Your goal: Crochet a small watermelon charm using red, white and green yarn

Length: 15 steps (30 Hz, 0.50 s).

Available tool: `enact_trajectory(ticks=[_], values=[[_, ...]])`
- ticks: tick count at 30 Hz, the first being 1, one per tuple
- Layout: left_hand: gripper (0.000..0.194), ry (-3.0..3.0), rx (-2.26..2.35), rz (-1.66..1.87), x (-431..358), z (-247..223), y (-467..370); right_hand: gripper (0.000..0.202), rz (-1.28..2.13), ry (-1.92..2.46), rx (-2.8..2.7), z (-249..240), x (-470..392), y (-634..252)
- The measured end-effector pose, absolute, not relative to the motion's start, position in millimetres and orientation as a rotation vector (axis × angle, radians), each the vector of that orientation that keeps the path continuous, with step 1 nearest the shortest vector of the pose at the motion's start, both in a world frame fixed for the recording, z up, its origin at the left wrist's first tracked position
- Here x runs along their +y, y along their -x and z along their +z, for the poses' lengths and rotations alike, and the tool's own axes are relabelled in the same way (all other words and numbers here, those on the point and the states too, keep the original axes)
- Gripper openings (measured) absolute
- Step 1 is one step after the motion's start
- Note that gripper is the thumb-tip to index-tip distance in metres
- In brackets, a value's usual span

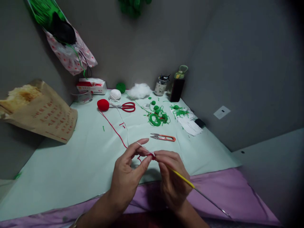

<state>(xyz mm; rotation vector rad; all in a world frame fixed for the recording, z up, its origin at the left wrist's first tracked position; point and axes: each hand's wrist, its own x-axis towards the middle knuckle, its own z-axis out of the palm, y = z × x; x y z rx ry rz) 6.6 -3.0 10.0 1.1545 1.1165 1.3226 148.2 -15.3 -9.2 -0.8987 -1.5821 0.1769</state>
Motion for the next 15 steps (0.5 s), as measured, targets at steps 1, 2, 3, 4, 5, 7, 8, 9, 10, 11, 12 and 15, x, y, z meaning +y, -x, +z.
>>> enact_trajectory(ticks=[1, 2, 3, 4, 5, 7, 8, 9, 10, 11, 12, 15], values=[[0.037, -1.097, 1.083, 1.304, -3.2, 10.4, -7.4, 0.036, 0.151, 0.906, -1.588, -12.3, -15.5, -149.0], [0.04, -1.03, 1.035, 1.273, -3.2, 11.3, -7.9, 0.037, 0.108, 0.911, -1.608, -15.8, -15.5, -150.4], [0.042, -0.955, 0.973, 1.226, -3.0, 12.4, -8.0, 0.038, 0.052, 0.91, -1.643, -19.3, -15.4, -152.3], [0.043, -0.872, 0.901, 1.164, -2.4, 13.6, -7.5, 0.039, 0.001, 0.9, -1.685, -22.2, -15.0, -154.7], [0.044, -0.788, 0.829, 1.094, -1.4, 14.8, -6.4, 0.04, -0.028, 0.878, -1.724, -24.2, -14.4, -157.4], [0.046, -0.643, 0.715, 0.974, 1.6, 16.6, -2.3, 0.039, 0.051, 0.837, -1.771, -24.0, -12.6, -162.8], [0.047, -0.598, 0.688, 0.942, 3.6, 17.0, 0.5, 0.037, 0.149, 0.829, -1.759, -22.0, -11.6, -165.2], [0.047, -0.576, 0.683, 0.927, 5.5, 17.0, 3.5, 0.033, 0.267, 0.832, -1.719, -19.2, -10.7, -167.3], [0.046, -0.579, 0.695, 0.93, 7.2, 16.6, 6.6, 0.029, 0.383, 0.837, -1.66, -15.8, -9.9, -169.1], [0.044, -0.602, 0.718, 0.941, 8.5, 16.0, 9.4, 0.025, 0.487, 0.841, -1.587, -12.5, -9.3, -170.3], [0.042, -0.638, 0.746, 0.957, 9.1, 15.2, 11.6, 0.022, 0.576, 0.838, -1.509, -9.6, -9.0, -171.1], [0.036, -0.786, 0.795, 1.001, 7.1, 13.3, 13.3, 0.018, 0.789, 0.774, -1.336, -4.4, -8.6, -170.7]])
